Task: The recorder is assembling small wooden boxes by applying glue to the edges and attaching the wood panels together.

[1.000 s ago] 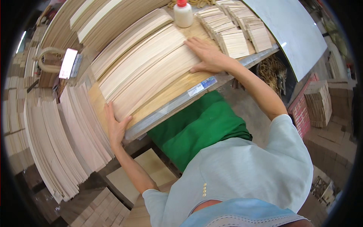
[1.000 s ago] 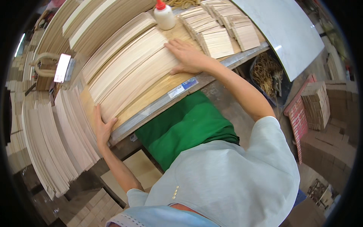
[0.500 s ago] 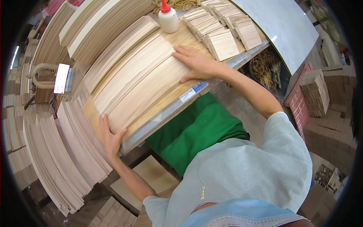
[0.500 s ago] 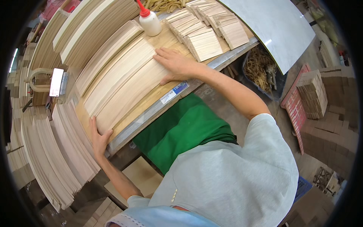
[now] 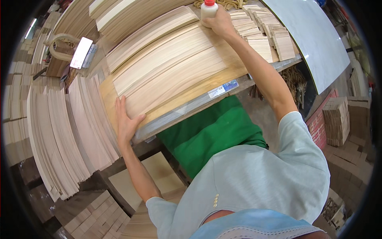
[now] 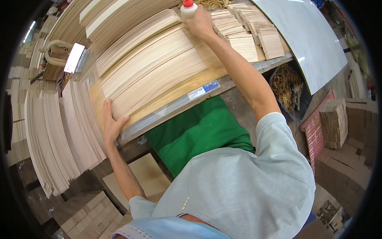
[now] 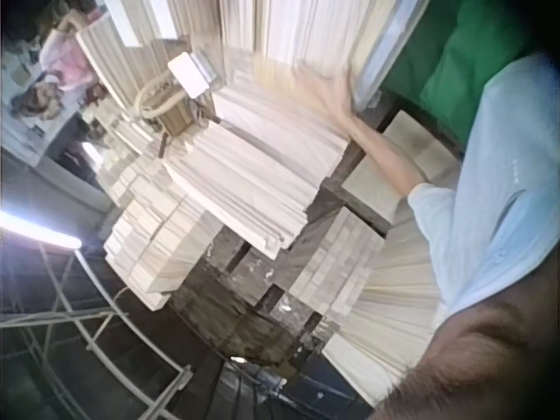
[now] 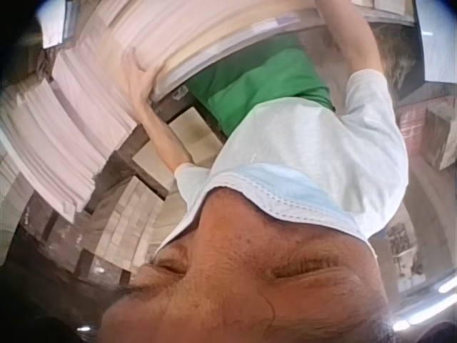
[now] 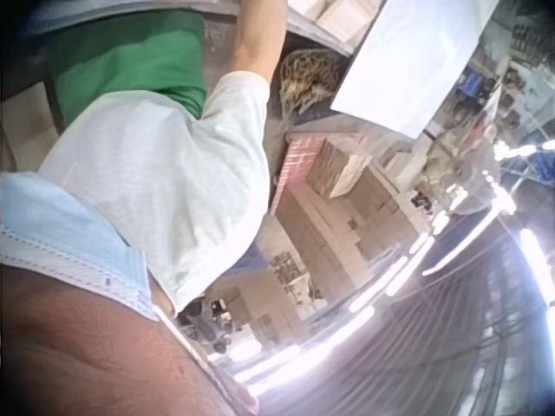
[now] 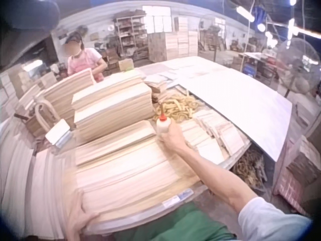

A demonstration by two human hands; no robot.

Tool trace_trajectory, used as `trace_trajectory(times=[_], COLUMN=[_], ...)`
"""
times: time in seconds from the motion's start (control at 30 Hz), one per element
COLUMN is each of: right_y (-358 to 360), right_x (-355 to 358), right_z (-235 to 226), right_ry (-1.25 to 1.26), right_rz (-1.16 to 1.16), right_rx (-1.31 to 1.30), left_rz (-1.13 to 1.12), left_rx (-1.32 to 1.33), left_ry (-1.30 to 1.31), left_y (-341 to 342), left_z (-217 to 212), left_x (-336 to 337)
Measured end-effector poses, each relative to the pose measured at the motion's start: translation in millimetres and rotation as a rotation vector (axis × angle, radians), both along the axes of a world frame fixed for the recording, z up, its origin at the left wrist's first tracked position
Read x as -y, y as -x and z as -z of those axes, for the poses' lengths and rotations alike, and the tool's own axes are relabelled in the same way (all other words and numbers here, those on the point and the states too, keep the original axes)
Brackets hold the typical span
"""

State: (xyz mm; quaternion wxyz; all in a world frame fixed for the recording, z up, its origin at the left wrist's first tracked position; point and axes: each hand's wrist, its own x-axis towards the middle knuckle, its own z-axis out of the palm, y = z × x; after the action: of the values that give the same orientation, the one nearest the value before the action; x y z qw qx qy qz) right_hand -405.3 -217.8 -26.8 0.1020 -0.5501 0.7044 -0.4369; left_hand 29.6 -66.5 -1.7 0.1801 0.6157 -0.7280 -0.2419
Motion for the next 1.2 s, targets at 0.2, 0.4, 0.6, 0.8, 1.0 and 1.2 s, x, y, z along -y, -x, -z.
trace_trajectory(times=[0.2,0.4,0.6,0.8,1.0,1.2], right_y=[-34,-54,-95,-86,-111,-120], right_x=[-26,-116,-159,-168,-183,-166], right_z=[-42,-81,-79,-59,-28,-37], right_ry=[0.087,0.039,-0.227,-0.262,0.072,0.015], right_rz=[-0.055,-0.661,-0.937,-0.866,-0.552,-0.493], right_rx=[0.135,0.015,0.01,0.342,1.777,1.803], left_rz=[-0.027,-0.044,-0.054,-0.079,-0.115,-0.012], left_rx=[0.046,-0.54,-1.343,-1.453,-1.724,-1.712], left_ry=[0.008,0.147,-0.224,-0.244,-0.105,-0.119], left_y=[-11,77,169,181,216,209], left_z=[6,-14,-17,-8,-24,-9], left_x=[-11,-27,-32,-26,-22,-17])
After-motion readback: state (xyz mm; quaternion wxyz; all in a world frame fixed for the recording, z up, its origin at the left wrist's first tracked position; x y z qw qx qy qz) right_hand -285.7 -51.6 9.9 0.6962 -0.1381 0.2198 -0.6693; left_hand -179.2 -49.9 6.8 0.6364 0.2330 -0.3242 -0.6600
